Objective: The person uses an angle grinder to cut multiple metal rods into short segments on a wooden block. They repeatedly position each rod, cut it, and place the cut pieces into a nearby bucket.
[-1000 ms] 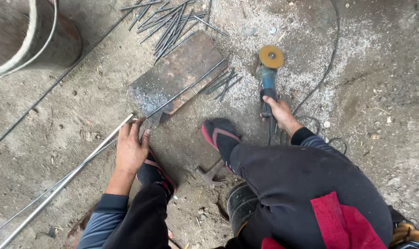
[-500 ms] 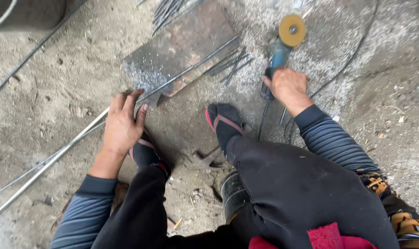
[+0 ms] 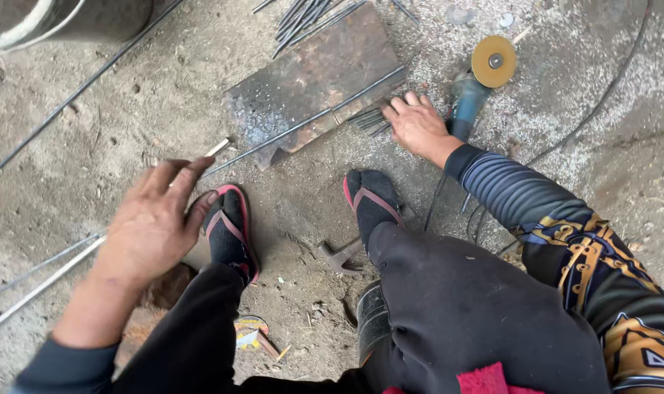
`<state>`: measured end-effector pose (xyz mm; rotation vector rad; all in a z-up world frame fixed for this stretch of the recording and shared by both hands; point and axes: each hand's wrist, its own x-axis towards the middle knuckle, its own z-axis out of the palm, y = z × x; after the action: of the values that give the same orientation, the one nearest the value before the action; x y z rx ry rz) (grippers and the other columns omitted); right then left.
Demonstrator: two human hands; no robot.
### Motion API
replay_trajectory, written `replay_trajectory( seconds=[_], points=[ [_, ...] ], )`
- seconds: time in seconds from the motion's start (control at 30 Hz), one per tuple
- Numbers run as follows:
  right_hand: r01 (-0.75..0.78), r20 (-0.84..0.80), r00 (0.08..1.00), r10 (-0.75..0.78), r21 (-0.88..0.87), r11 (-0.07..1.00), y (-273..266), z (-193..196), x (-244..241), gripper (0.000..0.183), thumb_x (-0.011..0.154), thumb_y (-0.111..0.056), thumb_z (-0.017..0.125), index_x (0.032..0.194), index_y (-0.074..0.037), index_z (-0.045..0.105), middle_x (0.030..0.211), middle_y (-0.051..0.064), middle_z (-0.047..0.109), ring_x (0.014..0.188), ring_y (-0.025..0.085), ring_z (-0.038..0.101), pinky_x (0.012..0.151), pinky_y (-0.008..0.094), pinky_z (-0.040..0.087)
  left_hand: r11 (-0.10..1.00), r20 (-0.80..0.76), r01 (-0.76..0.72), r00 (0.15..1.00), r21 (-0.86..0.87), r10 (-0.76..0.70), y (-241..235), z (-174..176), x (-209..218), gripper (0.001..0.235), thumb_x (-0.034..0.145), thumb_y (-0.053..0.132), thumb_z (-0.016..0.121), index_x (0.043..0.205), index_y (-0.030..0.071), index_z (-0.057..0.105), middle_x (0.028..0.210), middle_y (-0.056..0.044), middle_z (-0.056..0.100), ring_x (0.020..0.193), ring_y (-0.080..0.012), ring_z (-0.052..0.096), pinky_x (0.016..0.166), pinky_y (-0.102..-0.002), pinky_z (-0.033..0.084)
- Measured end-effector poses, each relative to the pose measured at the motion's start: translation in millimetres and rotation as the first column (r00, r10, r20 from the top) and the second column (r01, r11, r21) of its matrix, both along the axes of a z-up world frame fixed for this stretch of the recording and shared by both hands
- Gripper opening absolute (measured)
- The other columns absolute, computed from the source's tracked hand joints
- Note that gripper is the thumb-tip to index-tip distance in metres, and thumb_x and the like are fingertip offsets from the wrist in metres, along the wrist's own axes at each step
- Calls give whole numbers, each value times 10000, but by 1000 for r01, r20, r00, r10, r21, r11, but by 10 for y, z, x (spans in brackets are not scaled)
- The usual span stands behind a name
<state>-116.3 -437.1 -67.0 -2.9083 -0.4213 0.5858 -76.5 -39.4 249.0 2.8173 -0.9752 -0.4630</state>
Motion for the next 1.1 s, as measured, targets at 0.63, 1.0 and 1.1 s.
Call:
replay_trajectory(
  seconds=[0.63,1.0,1.1],
  points=[
    [-300,-276,923,268,-81,950,-35,1300,425,270,1069,-300,460,1282,-134,465,1019,150,690,872,344,702,773,525,594,974,-151,63,988,218,-30,-299,1292,-982,577,1013,445,488,1470,92,498,1052,-126,611,1000,-310,605,866,-465,491],
    [-393,-25,919,393,11,920,235,759,1014,337,899,-222,594,1199,-78,543,1117,144,540,1091,346,580,862,470,551,995,-172,103,980,-12,-104,-729,1023,-668,557,931,345,561,1399,46,520,1152,-152,615,1031,-314,593,849,-456,477],
    [-385,33,922,386,-46,922,20,483,991,268,982,-250,555,1150,-41,552,1113,144,577,1137,320,589,907,442,574,994,-219,111,969,-18,-112,-769,1104,-465,575,941,365,554,1428,66,494,1163,-156,610,1045,-331,582,886,-477,464]
  ],
)
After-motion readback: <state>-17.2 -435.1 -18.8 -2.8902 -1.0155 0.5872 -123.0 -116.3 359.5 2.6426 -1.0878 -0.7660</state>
